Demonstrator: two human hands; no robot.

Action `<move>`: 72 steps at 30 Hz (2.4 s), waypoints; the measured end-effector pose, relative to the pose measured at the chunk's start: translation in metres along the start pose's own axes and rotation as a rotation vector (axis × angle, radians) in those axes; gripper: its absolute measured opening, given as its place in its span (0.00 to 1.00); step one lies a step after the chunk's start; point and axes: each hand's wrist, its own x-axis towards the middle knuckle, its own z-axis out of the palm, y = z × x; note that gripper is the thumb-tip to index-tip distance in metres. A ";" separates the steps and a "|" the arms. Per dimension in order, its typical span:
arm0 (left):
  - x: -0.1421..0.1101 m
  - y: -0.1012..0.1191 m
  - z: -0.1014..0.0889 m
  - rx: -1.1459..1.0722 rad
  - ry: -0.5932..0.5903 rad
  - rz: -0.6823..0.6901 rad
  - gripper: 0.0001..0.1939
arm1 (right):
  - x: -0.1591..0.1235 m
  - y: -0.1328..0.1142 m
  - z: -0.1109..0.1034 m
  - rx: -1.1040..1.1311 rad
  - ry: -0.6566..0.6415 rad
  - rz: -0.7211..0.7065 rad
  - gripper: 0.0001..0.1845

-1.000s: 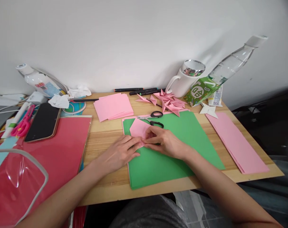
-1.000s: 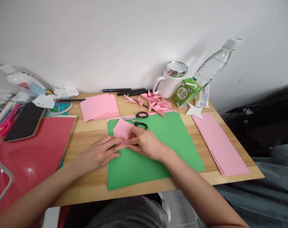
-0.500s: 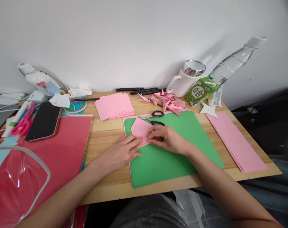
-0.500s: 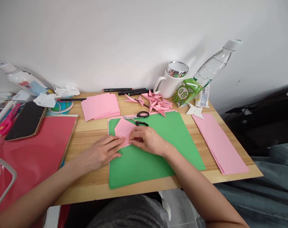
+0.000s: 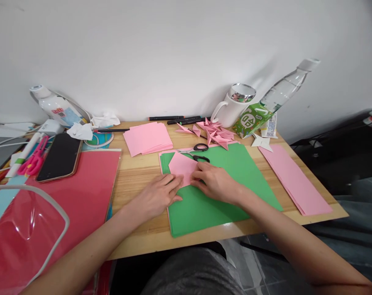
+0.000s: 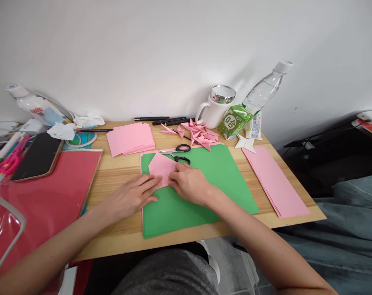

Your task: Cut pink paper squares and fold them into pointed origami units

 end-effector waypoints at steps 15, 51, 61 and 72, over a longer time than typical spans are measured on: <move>-0.001 0.006 0.000 0.087 -0.054 0.021 0.27 | 0.003 -0.008 -0.016 -0.255 -0.194 0.236 0.21; -0.014 -0.019 -0.003 -0.050 0.132 0.009 0.13 | -0.020 0.018 0.002 -0.102 0.293 -0.615 0.13; -0.008 -0.008 0.000 -0.014 0.113 -0.038 0.14 | -0.012 -0.002 0.007 0.289 0.138 -0.543 0.09; -0.004 -0.008 -0.006 -0.118 0.134 -0.061 0.15 | 0.019 0.001 0.002 0.420 0.060 -0.203 0.06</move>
